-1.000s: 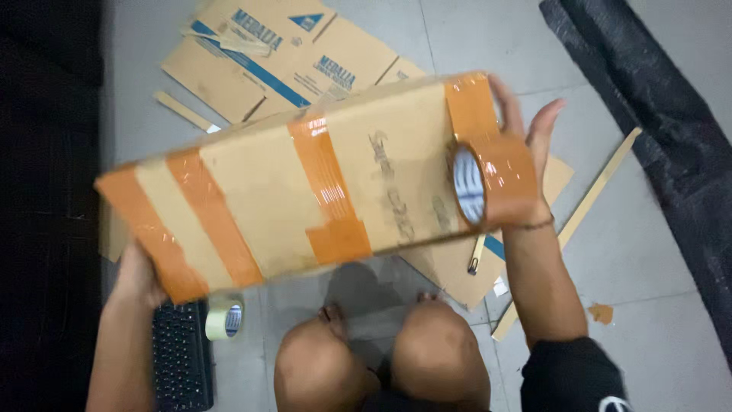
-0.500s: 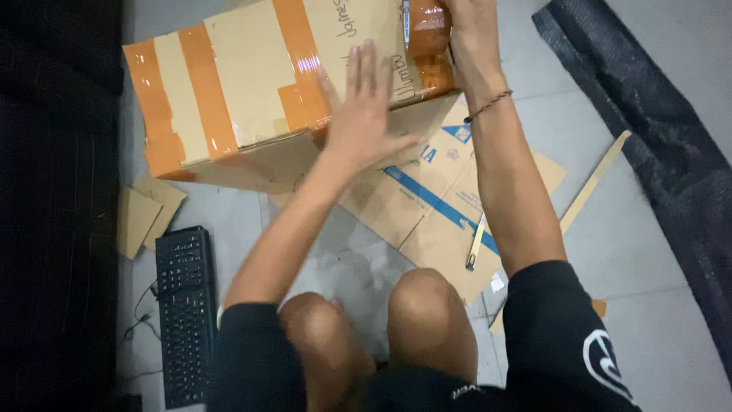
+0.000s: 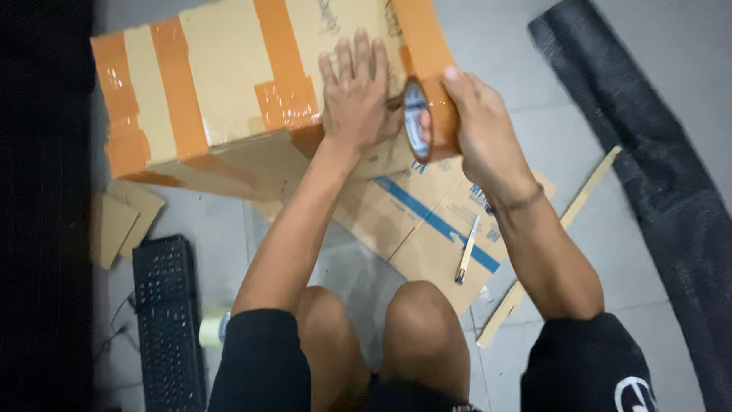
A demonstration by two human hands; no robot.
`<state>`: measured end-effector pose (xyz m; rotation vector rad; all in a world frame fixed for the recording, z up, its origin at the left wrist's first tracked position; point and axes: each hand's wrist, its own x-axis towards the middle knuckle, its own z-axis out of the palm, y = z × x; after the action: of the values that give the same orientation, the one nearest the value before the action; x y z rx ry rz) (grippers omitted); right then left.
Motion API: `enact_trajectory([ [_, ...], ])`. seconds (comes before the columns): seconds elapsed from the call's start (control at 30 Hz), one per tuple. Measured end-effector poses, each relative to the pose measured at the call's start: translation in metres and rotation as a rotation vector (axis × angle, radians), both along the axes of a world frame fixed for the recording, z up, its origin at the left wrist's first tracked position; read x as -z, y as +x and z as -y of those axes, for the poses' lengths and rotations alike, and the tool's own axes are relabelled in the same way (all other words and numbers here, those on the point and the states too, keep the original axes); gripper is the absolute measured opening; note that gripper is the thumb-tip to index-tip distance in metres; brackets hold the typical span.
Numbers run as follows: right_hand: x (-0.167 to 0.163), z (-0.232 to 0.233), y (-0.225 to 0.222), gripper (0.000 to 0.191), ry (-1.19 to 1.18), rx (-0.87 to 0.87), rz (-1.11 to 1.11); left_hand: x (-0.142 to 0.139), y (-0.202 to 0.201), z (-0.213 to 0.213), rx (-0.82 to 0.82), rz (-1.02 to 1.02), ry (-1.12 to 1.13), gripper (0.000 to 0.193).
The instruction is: The person sits on the floor and seals a cardboard box by wrapping orange packing tape around it. They pull tape from the roll, press it along the box edges and flaps, rotate the box to tape different sides, and cut the tape using a utility knife.
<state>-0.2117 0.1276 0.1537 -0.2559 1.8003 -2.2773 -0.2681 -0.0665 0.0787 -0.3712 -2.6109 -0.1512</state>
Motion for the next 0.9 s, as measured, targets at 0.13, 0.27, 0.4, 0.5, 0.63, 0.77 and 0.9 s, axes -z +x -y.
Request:
enact_trajectory([
  [0.13, 0.008, -0.003, 0.045, 0.04, 0.043, 0.066, 0.051, -0.006, 0.012, 0.001, 0.021, 0.073, 0.039, 0.111],
  [0.27, 0.023, 0.003, 0.059, 0.043, 0.061, 0.081, 0.084, -0.014, 0.018, 0.002, 0.014, 0.03, 0.03, 0.112],
  [0.4, 0.041, 0.006, 0.07, 0.045, 0.004, 0.091, 0.025, -0.019, 0.027, 0.01, 0.028, 0.001, -0.018, 0.111],
  [0.5, 0.054, 0.003, 0.076, 0.045, 0.007, 0.088, 0.039, -0.024, 0.035, 0.016, 0.026, 0.05, 0.016, 0.112],
  [0.63, 0.071, 0.003, 0.077, 0.041, -0.016, 0.094, 0.023, -0.036, 0.04, 0.016, 0.017, 0.028, 0.0, 0.109],
  [0.77, 0.099, 0.019, 0.057, 0.039, 0.046, 0.131, -0.048, -0.052, 0.044, 0.017, 0.03, 0.058, 0.04, 0.095],
  [0.9, 0.125, 0.021, 0.044, 0.037, 0.003, 0.141, -0.031, -0.066, 0.054, 0.013, 0.083, 0.044, 0.155, 0.076],
])
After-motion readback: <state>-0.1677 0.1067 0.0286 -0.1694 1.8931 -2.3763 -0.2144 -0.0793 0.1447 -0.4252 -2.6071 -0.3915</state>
